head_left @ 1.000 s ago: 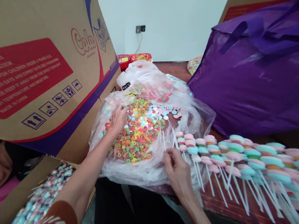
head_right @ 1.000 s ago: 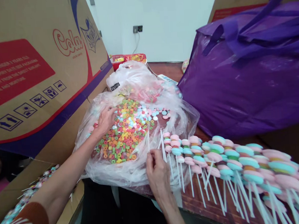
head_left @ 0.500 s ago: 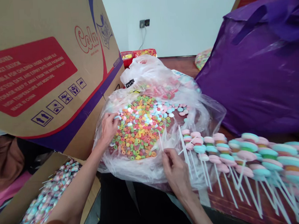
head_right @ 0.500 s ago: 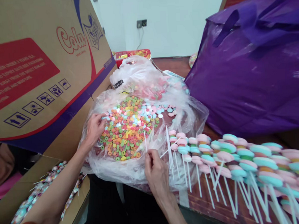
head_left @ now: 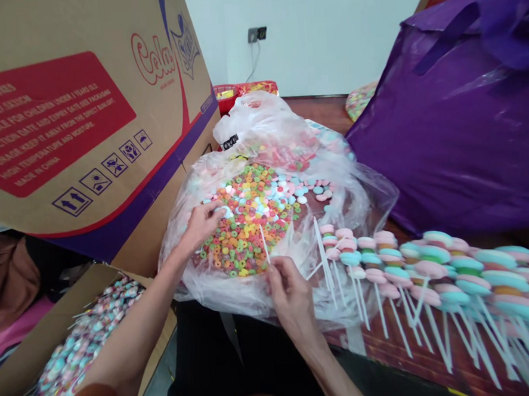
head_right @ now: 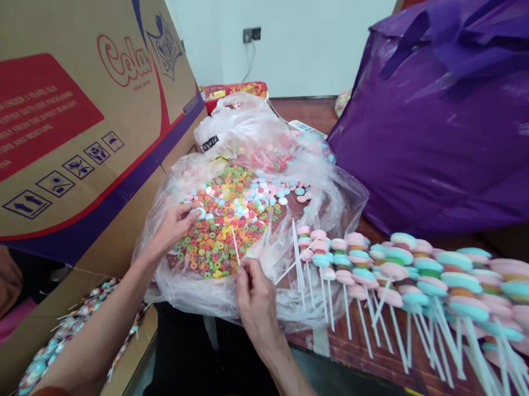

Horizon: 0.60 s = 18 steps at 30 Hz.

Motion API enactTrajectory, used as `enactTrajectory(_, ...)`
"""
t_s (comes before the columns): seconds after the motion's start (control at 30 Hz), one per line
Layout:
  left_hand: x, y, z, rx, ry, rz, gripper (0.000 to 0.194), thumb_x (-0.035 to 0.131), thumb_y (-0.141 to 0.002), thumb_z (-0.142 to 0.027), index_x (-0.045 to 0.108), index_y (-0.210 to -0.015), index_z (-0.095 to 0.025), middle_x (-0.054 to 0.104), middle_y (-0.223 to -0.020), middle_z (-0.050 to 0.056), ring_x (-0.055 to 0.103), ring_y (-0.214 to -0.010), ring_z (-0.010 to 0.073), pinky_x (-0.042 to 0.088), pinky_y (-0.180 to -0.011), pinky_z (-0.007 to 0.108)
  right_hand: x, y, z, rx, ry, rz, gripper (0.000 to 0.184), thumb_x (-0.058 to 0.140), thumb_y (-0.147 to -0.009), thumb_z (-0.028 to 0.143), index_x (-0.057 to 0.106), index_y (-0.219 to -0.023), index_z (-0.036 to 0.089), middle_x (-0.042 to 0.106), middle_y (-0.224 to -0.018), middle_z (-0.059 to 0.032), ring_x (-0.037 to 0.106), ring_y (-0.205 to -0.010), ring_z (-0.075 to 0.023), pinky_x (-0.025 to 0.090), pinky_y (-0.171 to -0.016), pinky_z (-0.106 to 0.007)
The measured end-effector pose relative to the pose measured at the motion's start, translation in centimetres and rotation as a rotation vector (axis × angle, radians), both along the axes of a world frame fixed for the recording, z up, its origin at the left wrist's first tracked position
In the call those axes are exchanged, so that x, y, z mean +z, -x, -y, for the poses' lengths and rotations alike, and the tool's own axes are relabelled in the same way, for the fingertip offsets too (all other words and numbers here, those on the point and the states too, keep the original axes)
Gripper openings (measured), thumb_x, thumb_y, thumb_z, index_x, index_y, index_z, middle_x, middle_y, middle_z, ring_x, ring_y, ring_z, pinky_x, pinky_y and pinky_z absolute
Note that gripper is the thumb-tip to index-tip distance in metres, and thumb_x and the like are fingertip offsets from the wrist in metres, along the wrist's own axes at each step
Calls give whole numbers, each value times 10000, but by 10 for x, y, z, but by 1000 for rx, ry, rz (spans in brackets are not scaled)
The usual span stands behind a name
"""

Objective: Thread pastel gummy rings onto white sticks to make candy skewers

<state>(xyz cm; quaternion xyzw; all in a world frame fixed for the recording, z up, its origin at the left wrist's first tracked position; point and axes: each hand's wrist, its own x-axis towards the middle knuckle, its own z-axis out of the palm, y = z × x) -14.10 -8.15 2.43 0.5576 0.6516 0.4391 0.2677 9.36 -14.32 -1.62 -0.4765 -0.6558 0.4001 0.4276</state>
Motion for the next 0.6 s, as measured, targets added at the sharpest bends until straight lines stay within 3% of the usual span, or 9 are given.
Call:
enactTrajectory(0.1,-4,-32,23,-178,160,335,344,687,-793,-456,728,-928,-142,573,-628,-17,462,-523,88,374,-498,206,3,12,-6,-17,90,-134,201,479,-969,376,584,-980,205,618,-768,5,586,-662,-145,475,-605,-235)
enactTrajectory(0.27,-18,-72,51,-120,163,562,427,779,-729,-466,713,-983,-128,636,-682,-2,552,-562,98,459,-543,215,4,28,-14,26,126,-240,197,537,-939,391,587,-962,201,638,-821,1,602,-727,-147,504,-696,-257)
enactTrajectory(0.37,-21,-74,59,-98,160,576,478,765,-756,-470,721,-1082,-122,674,-681,13,618,-622,128,522,-632,246,1,29,-15,-4,138,-244,177,550,-913,375,573,-886,202,628,-773,10,589,-692,-143,499,-670,-255)
enactTrajectory(0.43,-21,-70,64,-149,179,572,542,764,-764,-472,713,-1176,-123,718,-721,37,667,-692,156,555,-723,280,0,27,-16,-34,139,-232,167,565,-895,367,562,-856,205,612,-734,20,587,-671,-142,499,-655,-254)
enactTrajectory(0.6,-22,-62,71,-245,156,524,529,773,-759,-481,737,-1188,-174,780,-990,90,732,-884,228,568,-924,388,-4,25,-13,-61,118,-200,169,584,-895,371,543,-842,216,608,-723,29,633,-669,-146,524,-646,-253)
